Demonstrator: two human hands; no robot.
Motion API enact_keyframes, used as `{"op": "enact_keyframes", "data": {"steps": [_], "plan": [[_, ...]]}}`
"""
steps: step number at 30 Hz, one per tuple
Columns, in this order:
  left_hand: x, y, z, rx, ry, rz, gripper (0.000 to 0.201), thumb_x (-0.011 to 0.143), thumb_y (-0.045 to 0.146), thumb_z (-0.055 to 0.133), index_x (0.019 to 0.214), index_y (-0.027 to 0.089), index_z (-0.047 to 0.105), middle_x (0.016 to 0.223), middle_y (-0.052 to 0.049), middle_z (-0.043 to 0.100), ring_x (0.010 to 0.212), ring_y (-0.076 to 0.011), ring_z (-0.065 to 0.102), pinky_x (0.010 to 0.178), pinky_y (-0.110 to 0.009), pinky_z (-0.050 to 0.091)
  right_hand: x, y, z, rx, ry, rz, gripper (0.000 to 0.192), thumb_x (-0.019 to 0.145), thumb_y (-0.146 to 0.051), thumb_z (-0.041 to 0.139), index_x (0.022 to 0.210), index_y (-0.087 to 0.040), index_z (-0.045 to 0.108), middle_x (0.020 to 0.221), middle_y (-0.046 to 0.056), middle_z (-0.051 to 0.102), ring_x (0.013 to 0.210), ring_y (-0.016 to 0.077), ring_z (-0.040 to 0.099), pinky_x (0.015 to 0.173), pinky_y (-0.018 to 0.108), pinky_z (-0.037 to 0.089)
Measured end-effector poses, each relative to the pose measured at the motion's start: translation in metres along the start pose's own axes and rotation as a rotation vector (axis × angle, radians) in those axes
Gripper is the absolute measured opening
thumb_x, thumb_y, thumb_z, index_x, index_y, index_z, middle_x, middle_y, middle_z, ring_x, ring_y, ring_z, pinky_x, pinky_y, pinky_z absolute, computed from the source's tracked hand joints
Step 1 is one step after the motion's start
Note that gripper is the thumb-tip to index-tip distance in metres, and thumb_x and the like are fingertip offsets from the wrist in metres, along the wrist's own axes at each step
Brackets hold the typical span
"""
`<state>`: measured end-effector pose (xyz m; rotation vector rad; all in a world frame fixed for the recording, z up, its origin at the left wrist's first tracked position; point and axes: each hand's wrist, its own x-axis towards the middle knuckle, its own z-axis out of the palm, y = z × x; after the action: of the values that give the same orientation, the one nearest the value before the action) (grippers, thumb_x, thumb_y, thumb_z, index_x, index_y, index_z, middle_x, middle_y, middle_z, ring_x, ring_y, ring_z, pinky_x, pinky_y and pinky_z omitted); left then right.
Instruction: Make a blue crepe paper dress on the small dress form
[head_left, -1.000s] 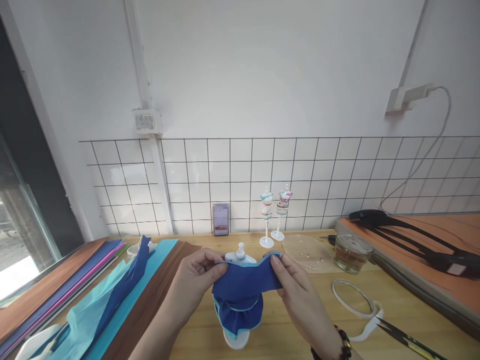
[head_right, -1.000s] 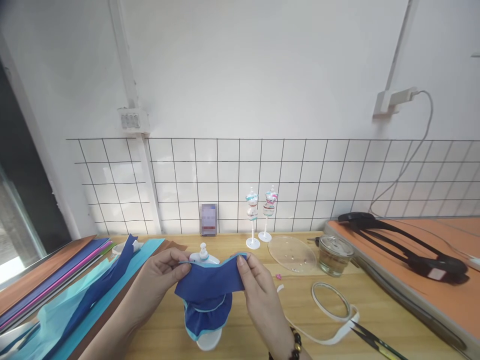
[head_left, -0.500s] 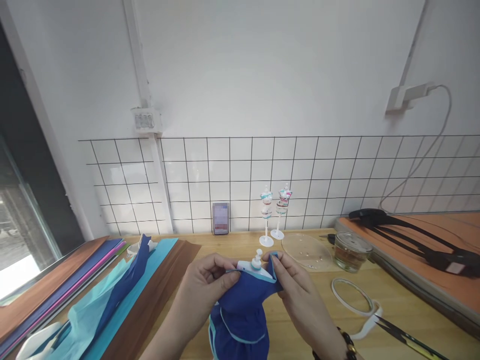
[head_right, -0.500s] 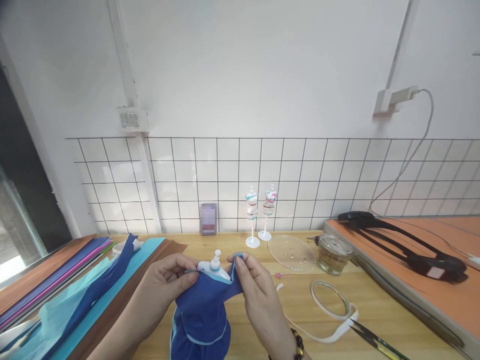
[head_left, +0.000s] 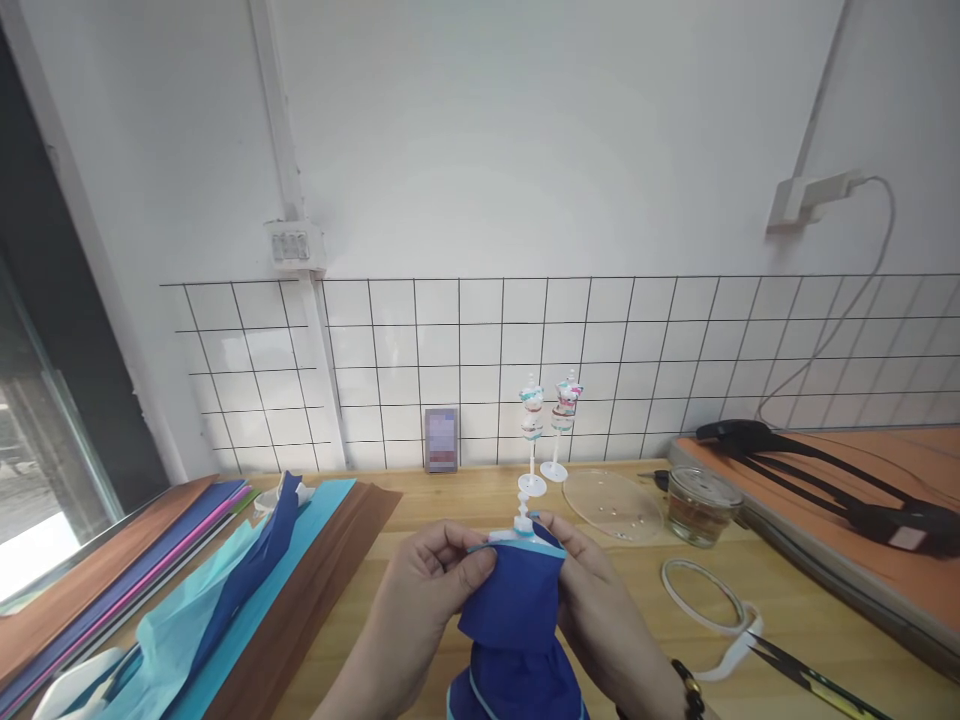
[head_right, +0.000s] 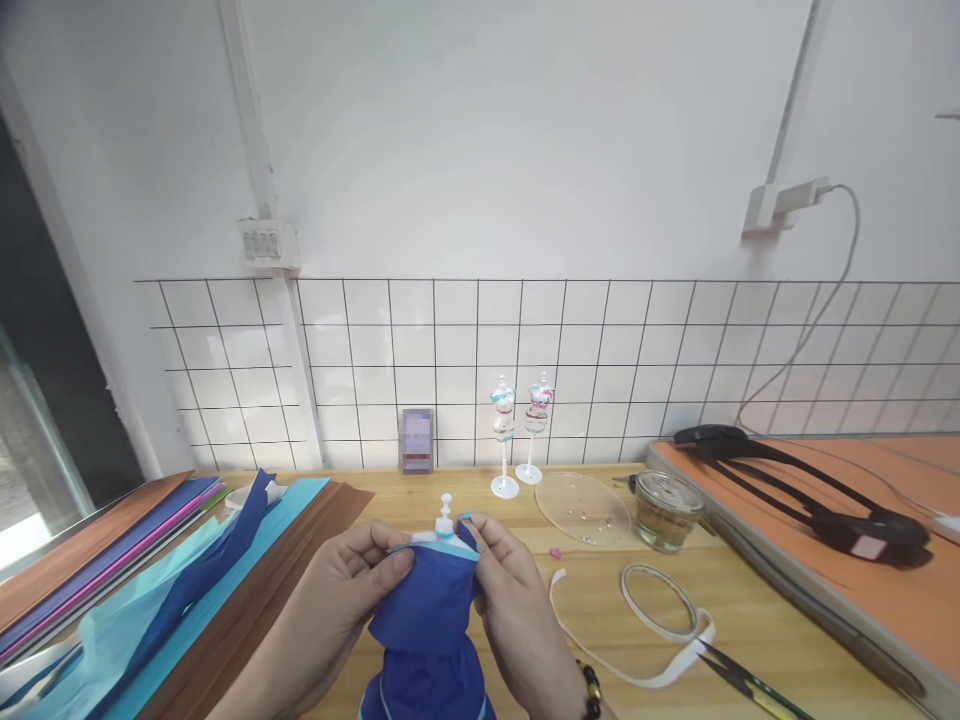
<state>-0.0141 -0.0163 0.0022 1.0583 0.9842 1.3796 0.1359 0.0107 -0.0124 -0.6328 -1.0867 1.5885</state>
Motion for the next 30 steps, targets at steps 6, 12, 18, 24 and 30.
{"op": "enact_keyframes", "data": {"steps": [6,12,18,24,30], "plan": [[0.0015,-0.0051,-0.0002,0.004,-0.011,-0.023,0.031,0.061,0.042,0.079,0.067,0.015,0.064,0.062,0.000,0.064,0.053,-0.0086,0.050,0.049,-0.018,0.036,0.0011,0.0025,-0.0013,0.009,-0.021,0.017,0.011,0.077,-0.030,0.065,0.072,-0.021,0.063,0.055,-0.005,0.049,0.051,0.0109,0.043,0.051,0.022,0.036],[0.0013,-0.0062,0.0008,-0.008,-0.025,-0.039,0.033,0.061,0.043,0.079,0.067,0.015,0.062,0.060,0.002,0.060,0.053,-0.0090,0.050,0.049,-0.019,0.035,-0.0010,0.0018,-0.0010,0.001,-0.024,0.007,0.007,0.076,-0.027,0.063,0.074,-0.021,0.063,0.059,-0.004,0.053,0.053,0.0113,0.044,0.052,0.023,0.035],[0.0006,-0.0082,0.0001,-0.026,-0.028,-0.043,0.032,0.061,0.042,0.079,0.067,0.015,0.062,0.059,0.002,0.059,0.052,-0.0079,0.049,0.048,-0.018,0.034,-0.0020,-0.0001,0.0029,0.011,-0.041,0.023,0.006,0.073,-0.026,0.066,0.073,-0.020,0.064,0.059,-0.004,0.054,0.053,0.0109,0.044,0.051,0.021,0.034],[0.0022,-0.0105,0.0008,-0.034,-0.003,-0.052,0.035,0.057,0.042,0.081,0.065,0.015,0.061,0.059,0.003,0.059,0.051,-0.0069,0.047,0.047,-0.017,0.034,-0.0030,-0.0015,0.0029,0.058,-0.042,0.020,0.007,0.072,-0.023,0.068,0.072,-0.018,0.064,0.063,-0.004,0.059,0.053,0.0084,0.043,0.049,0.019,0.033],[0.0021,-0.0101,0.0015,-0.047,-0.024,-0.055,0.036,0.058,0.043,0.081,0.066,0.014,0.061,0.058,0.002,0.061,0.051,-0.0076,0.050,0.048,-0.018,0.035,-0.0035,0.0006,0.0022,0.093,-0.057,0.018,0.006,0.074,-0.024,0.069,0.075,-0.019,0.066,0.061,-0.005,0.058,0.051,0.0074,0.041,0.048,0.018,0.032]]}}
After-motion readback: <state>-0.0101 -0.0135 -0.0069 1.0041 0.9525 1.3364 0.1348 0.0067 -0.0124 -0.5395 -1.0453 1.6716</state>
